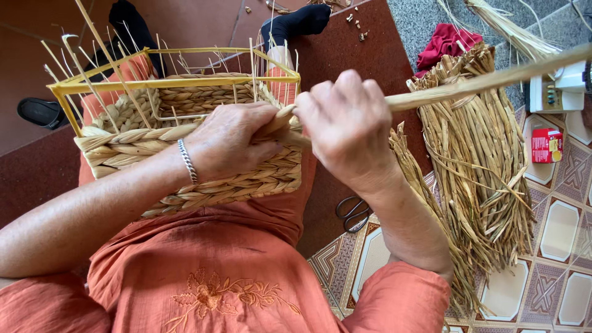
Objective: The person weaves a basket by interlacing dried palm leaves through a rectangular frame. They repeatedly thread the leaves, pull them tight, and trim excess with scissors. The basket gradually takes shape as the weave progresses.
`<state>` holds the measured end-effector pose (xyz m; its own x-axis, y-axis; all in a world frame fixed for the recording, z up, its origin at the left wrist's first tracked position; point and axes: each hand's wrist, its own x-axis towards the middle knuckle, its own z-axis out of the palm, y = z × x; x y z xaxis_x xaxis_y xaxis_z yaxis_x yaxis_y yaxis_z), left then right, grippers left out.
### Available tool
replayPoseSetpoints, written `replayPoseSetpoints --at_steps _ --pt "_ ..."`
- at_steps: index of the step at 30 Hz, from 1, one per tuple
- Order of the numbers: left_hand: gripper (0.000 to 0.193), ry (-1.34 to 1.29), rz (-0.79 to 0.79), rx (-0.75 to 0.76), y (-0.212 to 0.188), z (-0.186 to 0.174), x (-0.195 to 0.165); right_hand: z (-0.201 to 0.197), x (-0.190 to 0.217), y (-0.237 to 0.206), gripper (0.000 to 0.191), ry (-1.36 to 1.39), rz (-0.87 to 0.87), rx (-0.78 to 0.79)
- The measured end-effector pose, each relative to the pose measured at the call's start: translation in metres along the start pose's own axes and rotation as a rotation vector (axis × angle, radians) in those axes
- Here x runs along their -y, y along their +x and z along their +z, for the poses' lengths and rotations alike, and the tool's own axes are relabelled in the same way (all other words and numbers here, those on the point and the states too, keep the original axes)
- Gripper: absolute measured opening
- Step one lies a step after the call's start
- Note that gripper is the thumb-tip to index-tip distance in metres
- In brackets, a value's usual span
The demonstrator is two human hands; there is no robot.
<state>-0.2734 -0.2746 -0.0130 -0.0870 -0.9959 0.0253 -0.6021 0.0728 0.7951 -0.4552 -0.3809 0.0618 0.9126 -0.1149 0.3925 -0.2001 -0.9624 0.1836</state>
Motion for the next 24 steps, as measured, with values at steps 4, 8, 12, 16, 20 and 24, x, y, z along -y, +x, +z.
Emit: replayPoseSetpoints --at_steps 4,8,12,16,20,24 --pt "0.035 0.145 0.146 -0.170 -0.002 0.011 -0.008 -0.005 -0.043 0.006 0.013 0.762 0.519 0.590" --pt "0.021 0.181 0.130 -0.269 -0.005 0.020 -0.010 0.022 -0.063 0.002 0.013 1.234 0.683 0.653" --pt "0.037 0.081 0.207 -0.291 -0.014 0.019 -0.001 0.034 -0.052 -0.012 0.017 1.029 0.565 0.477" --pt "0.041 0.180 0.311 -0.307 -0.018 0.021 0.009 0.038 -0.029 -0.022 0.025 0.843 0.602 0.441" --pt "0.035 0.328 0.434 -0.306 -0.023 0.027 0.013 0.053 -0.012 -0.021 0.036 0.434 0.337 0.169" --pt "0.026 0.247 0.412 -0.318 -0.020 0.029 0.014 0.066 0.009 -0.028 0.037 0.285 0.307 0.131"
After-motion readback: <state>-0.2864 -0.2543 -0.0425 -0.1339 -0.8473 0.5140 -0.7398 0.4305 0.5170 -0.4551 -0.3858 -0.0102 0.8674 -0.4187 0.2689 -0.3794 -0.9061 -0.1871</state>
